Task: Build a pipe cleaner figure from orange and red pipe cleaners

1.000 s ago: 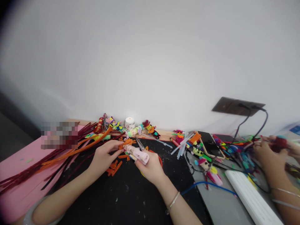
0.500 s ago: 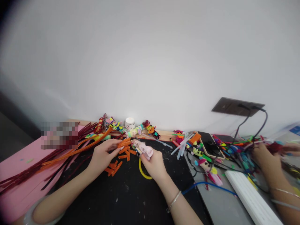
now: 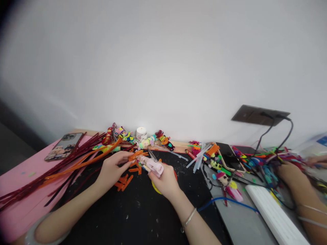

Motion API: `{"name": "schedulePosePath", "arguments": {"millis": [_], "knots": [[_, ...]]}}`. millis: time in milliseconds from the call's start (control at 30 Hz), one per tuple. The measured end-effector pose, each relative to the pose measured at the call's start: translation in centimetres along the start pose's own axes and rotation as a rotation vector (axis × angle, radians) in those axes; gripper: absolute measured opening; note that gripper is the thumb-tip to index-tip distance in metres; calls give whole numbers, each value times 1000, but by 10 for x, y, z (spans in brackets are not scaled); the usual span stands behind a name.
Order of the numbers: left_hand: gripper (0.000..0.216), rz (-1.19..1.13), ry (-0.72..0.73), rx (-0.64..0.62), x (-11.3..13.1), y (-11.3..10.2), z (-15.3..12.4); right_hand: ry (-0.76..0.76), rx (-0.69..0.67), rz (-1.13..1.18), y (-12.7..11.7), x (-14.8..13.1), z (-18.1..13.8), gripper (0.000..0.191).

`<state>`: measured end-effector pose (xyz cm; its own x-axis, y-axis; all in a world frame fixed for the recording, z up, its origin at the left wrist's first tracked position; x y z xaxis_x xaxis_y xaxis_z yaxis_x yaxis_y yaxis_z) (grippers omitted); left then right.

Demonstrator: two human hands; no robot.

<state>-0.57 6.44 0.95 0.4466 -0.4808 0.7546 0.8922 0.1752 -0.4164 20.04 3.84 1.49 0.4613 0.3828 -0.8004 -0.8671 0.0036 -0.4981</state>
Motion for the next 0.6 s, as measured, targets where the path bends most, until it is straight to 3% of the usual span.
{"name": "schedulePosePath", "arguments": {"millis": [367,600], "knots": [[19,-7,-49,33,-6,-3,2,23,137,-58,-15,11,6,13],[18,-44,-49,15,-3,-1,1,-14,23,34,-5,4,2,9]]}}
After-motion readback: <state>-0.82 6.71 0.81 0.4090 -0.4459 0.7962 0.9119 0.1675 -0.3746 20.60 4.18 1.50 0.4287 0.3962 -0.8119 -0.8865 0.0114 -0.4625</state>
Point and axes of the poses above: each hand's wrist, its own z-axis towards the middle knuckle, its own y-axis out of the palm, x = y × z, the point moved 5 cm from there along z, towards the middle knuckle, and after that the axes turned 7 degrees about z, right-handed, at the moved point
